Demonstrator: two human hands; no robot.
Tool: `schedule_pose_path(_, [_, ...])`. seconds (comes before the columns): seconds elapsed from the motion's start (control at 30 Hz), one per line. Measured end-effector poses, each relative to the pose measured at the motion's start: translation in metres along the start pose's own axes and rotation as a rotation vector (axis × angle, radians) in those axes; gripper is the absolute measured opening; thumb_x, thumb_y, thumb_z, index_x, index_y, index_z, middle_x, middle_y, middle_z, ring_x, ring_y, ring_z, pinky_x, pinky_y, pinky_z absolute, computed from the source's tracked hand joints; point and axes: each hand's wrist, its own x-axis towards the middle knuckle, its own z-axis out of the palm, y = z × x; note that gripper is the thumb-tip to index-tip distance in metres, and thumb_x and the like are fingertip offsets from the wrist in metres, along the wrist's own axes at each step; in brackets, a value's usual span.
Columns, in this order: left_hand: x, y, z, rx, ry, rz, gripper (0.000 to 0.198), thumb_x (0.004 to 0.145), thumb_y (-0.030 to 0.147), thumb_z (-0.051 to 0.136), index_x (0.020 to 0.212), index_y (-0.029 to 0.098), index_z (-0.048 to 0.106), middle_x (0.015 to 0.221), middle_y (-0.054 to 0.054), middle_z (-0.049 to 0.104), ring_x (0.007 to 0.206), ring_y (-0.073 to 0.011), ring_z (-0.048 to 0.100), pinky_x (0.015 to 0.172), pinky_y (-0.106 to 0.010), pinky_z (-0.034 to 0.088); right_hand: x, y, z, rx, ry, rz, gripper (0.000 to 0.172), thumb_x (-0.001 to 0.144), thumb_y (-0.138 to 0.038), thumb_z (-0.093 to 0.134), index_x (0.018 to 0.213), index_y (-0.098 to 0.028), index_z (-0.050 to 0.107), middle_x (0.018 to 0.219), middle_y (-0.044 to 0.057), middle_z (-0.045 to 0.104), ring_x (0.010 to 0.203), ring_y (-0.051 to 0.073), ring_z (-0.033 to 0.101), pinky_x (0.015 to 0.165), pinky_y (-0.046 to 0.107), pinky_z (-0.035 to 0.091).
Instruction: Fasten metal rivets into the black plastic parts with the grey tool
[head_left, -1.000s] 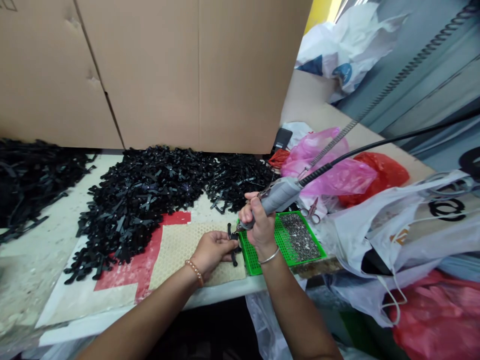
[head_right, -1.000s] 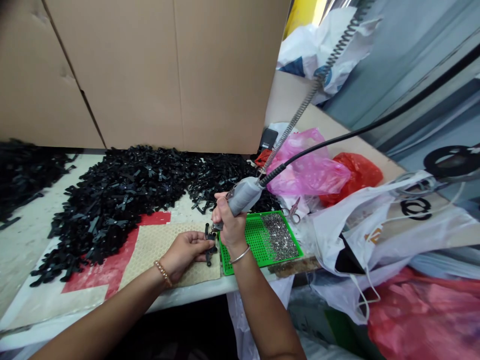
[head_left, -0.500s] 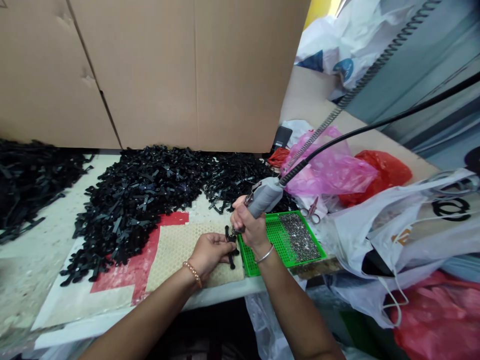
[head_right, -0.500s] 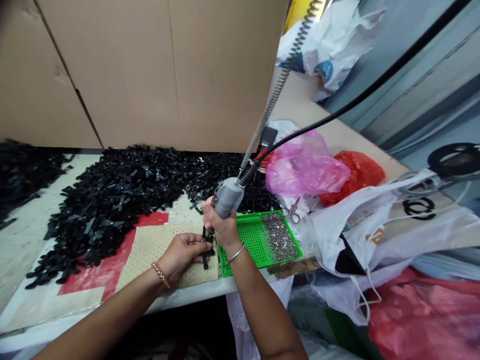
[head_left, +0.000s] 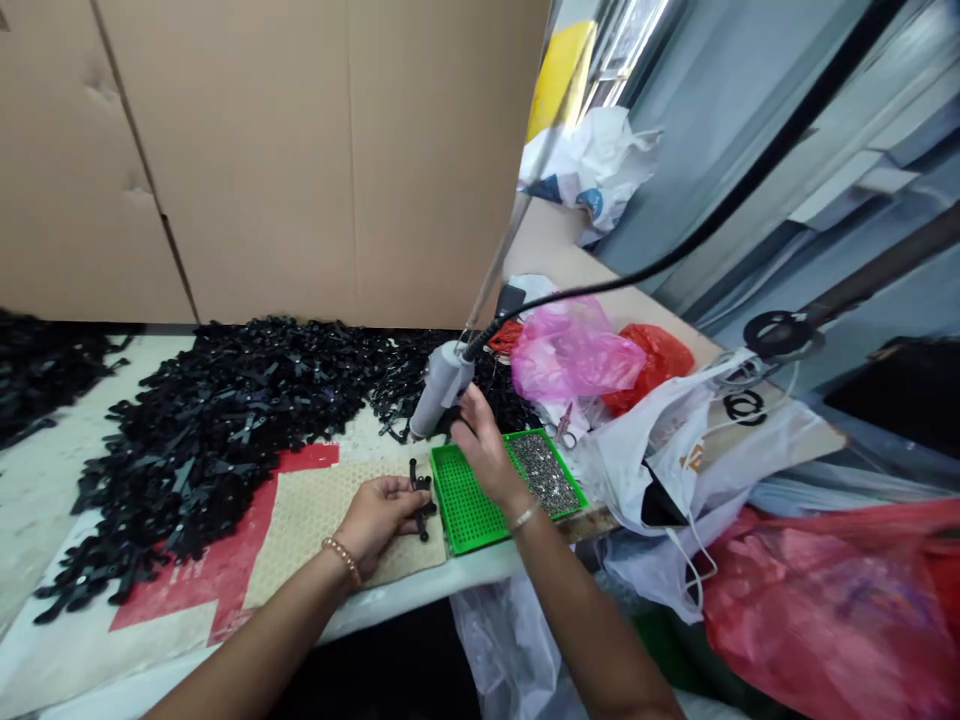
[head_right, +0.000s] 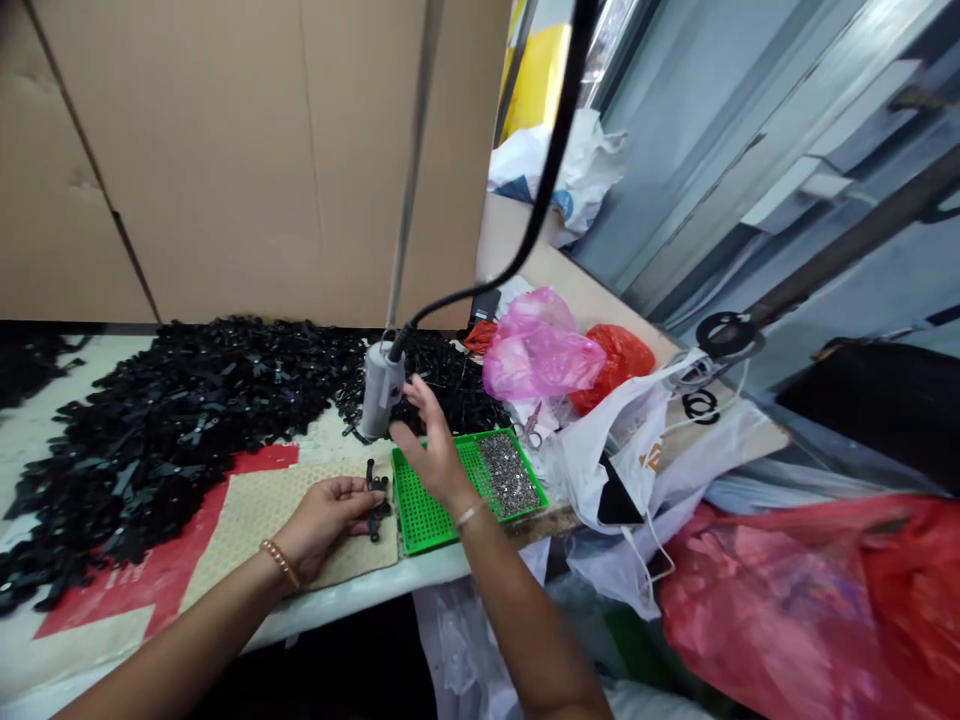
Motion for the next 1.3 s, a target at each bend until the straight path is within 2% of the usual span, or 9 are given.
schedule_pose_path(0.1, [0.001,-0.001,0.0,-0.011,-0.006,-0.003,0.027,0.056,0.022,0.084,0.071,0.008,0.066,0.07,-0.007,0.069,0.057,-0.0109,0.061,0.048,-0.017,0.05,-0.051,0.016,-0.041,-0.608,-0.299,-0.06,0.051,0.098,-0.051,0.042,0.143,-0.028,0.037,0.143,0.005,0.043,0.136,0.028,0.031,0.114,0.06,0.004])
schedule_pose_path(0.23, [0.0,0.001,-0.001,-0.01,-0.017,-0.012,0.023,0.059,0.018,0.082,0.073,0.009,0.067,0.072,-0.006,0.07,0.059,-0.0099,0.062,0.049,-0.015,0.049,-0.099,0.035,-0.09,-0.973,-0.544,-0.047,0.048,0.1,-0.045,0.04,0.142,-0.023,0.04,0.144,0.007,0.042,0.135,0.028,0.033,0.113,0.061,0.012])
schedule_pose_path(0.43, [-0.003,0.004,-0.002,0.022,-0.021,-0.023,0.022,0.059,0.019,0.083,0.071,0.01,0.067,0.071,-0.005,0.07,0.058,-0.0085,0.06,0.048,-0.014,0.048,-0.104,0.045,-0.135,-1.125,-0.465,-0.003,0.045,0.101,-0.042,0.036,0.137,-0.018,0.049,0.142,0.009,0.044,0.133,0.03,0.036,0.107,0.061,0.028])
schedule_pose_path(0.67, [-0.003,0.004,-0.001,0.019,-0.02,-0.014,0.028,0.056,0.023,0.084,0.074,0.01,0.067,0.072,-0.005,0.07,0.061,-0.0103,0.062,0.052,-0.017,0.05,-0.108,0.037,-0.127,-0.927,-0.527,-0.09,0.038,0.097,-0.041,0.047,0.13,-0.023,0.057,0.134,0.008,0.054,0.127,0.027,0.044,0.11,0.057,0.026])
schedule_pose_path(0.87, [-0.003,0.005,0.0,0.011,-0.014,-0.024,0.023,0.059,0.022,0.083,0.073,0.011,0.067,0.075,-0.006,0.07,0.065,-0.0127,0.064,0.057,-0.019,0.052,-0.115,0.04,-0.146,-0.789,-0.337,-0.052,0.028,0.096,-0.036,0.05,0.118,-0.028,0.064,0.126,0.007,0.059,0.119,0.03,0.051,0.106,0.06,0.031])
schedule_pose_path(0.97, [-0.002,0.005,0.0,0.005,-0.006,-0.039,0.021,0.06,0.019,0.082,0.072,0.011,0.067,0.074,-0.006,0.07,0.065,-0.0128,0.064,0.056,-0.02,0.053,-0.101,0.03,-0.129,-0.475,-0.12,-0.017,0.034,0.097,-0.039,0.047,0.129,-0.029,0.055,0.135,0.008,0.051,0.125,0.027,0.046,0.108,0.053,0.033])
schedule_pose_path(1.03, [-0.002,0.006,0.001,0.005,-0.007,-0.05,0.02,0.061,0.019,0.082,0.073,0.01,0.067,0.075,-0.007,0.07,0.064,-0.0125,0.064,0.057,-0.02,0.053,-0.085,0.021,-0.101,-0.215,0.041,0.0,0.051,0.093,-0.045,0.053,0.14,-0.028,0.039,0.141,0.01,0.044,0.127,0.026,0.043,0.108,0.048,0.036])
schedule_pose_path(1.13, [-0.003,0.007,0.0,0.001,-0.019,-0.056,0.022,0.061,0.021,0.082,0.074,0.01,0.067,0.076,-0.008,0.071,0.065,-0.0125,0.064,0.056,-0.02,0.052,-0.061,0.003,-0.051,0.051,0.14,0.041,0.076,0.084,-0.045,0.068,0.143,-0.029,0.024,0.137,0.011,0.046,0.123,0.025,0.048,0.103,0.043,0.043])
schedule_pose_path(1.3, [-0.004,0.008,0.001,-0.019,-0.038,-0.053,0.025,0.06,0.023,0.083,0.075,0.01,0.068,0.073,-0.007,0.07,0.062,-0.0117,0.062,0.055,-0.02,0.051,-0.035,-0.029,-0.006,0.186,0.195,0.119,0.057,0.083,-0.033,0.07,0.13,-0.03,0.038,0.122,0.006,0.057,0.092,0.017,0.062,0.082,0.032,0.053])
